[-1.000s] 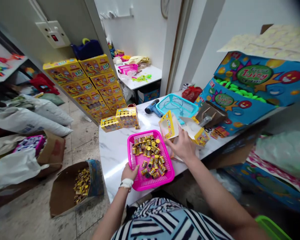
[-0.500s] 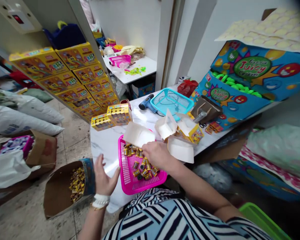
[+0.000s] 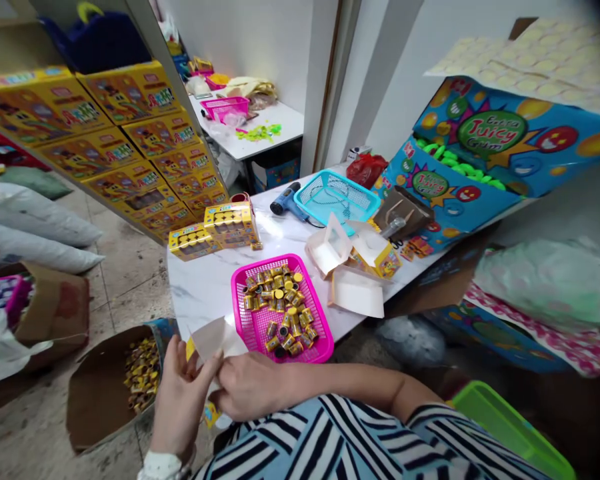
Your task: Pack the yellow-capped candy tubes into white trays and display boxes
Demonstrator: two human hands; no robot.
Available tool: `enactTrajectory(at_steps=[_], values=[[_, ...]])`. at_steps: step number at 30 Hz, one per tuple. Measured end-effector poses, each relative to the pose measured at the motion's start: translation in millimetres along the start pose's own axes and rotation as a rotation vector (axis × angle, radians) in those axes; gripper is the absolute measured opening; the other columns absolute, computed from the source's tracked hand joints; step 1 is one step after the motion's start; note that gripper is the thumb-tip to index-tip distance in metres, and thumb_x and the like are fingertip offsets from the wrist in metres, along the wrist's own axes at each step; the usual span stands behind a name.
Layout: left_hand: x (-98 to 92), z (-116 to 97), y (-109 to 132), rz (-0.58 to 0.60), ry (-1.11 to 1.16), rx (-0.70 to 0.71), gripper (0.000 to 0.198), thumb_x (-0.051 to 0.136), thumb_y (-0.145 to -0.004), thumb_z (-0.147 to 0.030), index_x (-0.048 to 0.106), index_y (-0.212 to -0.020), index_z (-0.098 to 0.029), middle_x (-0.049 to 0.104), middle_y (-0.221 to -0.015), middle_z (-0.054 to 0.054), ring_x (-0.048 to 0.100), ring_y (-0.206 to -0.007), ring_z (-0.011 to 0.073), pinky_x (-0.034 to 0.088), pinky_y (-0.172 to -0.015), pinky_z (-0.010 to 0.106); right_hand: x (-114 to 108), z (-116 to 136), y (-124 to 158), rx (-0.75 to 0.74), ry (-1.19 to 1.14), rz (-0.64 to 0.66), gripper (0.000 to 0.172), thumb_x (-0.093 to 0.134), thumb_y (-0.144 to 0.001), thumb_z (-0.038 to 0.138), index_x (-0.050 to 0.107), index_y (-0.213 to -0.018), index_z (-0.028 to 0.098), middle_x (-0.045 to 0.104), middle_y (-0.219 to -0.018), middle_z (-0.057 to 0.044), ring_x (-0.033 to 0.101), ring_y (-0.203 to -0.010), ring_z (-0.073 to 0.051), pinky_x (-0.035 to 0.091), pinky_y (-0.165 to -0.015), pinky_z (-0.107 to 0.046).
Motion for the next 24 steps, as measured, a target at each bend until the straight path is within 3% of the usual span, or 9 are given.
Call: enactTrajectory(at_steps=[5,8,10,12,14,16,18,20,24], values=[[-28.0,-3,-3,0.056,0.01,-0.024,0.09,0.081,-0.062,-0.047,0.049,-0.142,-0.021,0.064,-0.134,0.014,0.062,-0.123,0.0327,0.053,-0.103,0.044,9,23,5,-0.182,-0.081,0.138,0.051,0.057,-0.093,0.043,0.055,-0.127,0.005,0.073,-0.106,-0.015,0.071,-0.092,-0.023,0.057,-0.076,-0.03],[-58.9,15,-4,0.003,0.004,-0.162,0.081,0.08,-0.061,-0.046,0.057,-0.133,-0.018,0.074,-0.113,0.014,0.073,-0.094,0.03,0.063,-0.074,0.036,-2,25,17,-0.3,-0.249,-0.039,0.059,0.061,-0.092,0.046,0.049,-0.138,0.011,0.068,-0.124,-0.014,0.067,-0.107,-0.02,0.054,-0.09,-0.027],[-80.7,21,-1,-0.039,0.029,-0.221,0.073,0.08,-0.061,-0.045,0.062,-0.125,-0.017,0.077,-0.101,0.012,0.074,-0.076,0.0262,0.06,-0.059,0.031,-17,-3,24,-0.115,-0.325,-0.322,0.057,0.061,-0.092,0.046,0.05,-0.14,0.017,0.062,-0.135,-0.014,0.061,-0.121,-0.021,0.048,-0.103,-0.033],[-98.1,18,3,-0.09,0.093,-0.205,0.068,0.081,-0.06,-0.044,0.065,-0.12,-0.018,0.078,-0.095,0.01,0.072,-0.068,0.0233,0.056,-0.051,0.028,-22,-47,34,0.206,-0.347,-0.564,0.063,0.065,-0.089,0.045,0.047,-0.143,0.02,0.058,-0.139,-0.015,0.053,-0.131,-0.025,0.041,-0.112,-0.042],[-103.6,14,4,-0.102,0.153,-0.141,0.067,0.083,-0.06,-0.046,0.065,-0.118,-0.018,0.077,-0.093,0.008,0.071,-0.067,0.0219,0.055,-0.051,0.027,-10,-84,38,0.452,-0.388,-0.63,0.075,0.071,-0.082,0.043,0.042,-0.147,0.019,0.057,-0.14,-0.016,0.05,-0.133,-0.027,0.038,-0.114,-0.048],[-93.0,20,-2,-0.039,0.193,-0.084,0.069,0.084,-0.062,-0.047,0.064,-0.121,-0.018,0.077,-0.094,0.007,0.071,-0.071,0.0214,0.057,-0.058,0.028,20,-107,28,0.551,-0.511,-0.498,0.071,0.07,-0.08,0.036,0.046,-0.144,0.016,0.063,-0.133,-0.015,0.057,-0.125,-0.026,0.046,-0.107,-0.045],[-74.9,37,-16,0.024,0.224,-0.036,0.073,0.082,-0.066,-0.047,0.059,-0.128,-0.018,0.076,-0.097,0.008,0.071,-0.074,0.0209,0.059,-0.065,0.031,56,-116,16,0.584,-0.603,-0.28,0.046,0.056,-0.086,0.026,0.057,-0.131,0.013,0.071,-0.118,-0.011,0.067,-0.107,-0.022,0.054,-0.092,-0.037],[-65.6,58,-34,-0.044,0.214,0.055,0.078,0.074,-0.074,-0.049,0.049,-0.14,-0.018,0.074,-0.103,0.01,0.071,-0.075,0.0197,0.059,-0.07,0.033,81,-119,12,0.61,-0.583,-0.14,0.036,0.043,-0.088,0.017,0.065,-0.116,0.011,0.075,-0.107,-0.01,0.07,-0.095,-0.02,0.056,-0.082,-0.031],[-57.3,85,-48,-0.147,-0.09,0.245,0.059,0.064,-0.084,-0.042,0.056,-0.138,-0.019,0.061,-0.136,0.015,0.067,-0.107,0.024,0.051,-0.101,0.042,87,-124,19,0.685,-0.376,-0.124,0.04,0.038,-0.086,0.011,0.065,-0.116,0.007,0.073,-0.111,-0.015,0.068,-0.101,-0.023,0.052,-0.087,-0.032]])
Point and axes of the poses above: each hand's wrist, its own y-axis away from the middle knuckle, its own x-axis out of the palm, z = x × y, the point moved 8 cm from there along -y, towards the middle knuckle
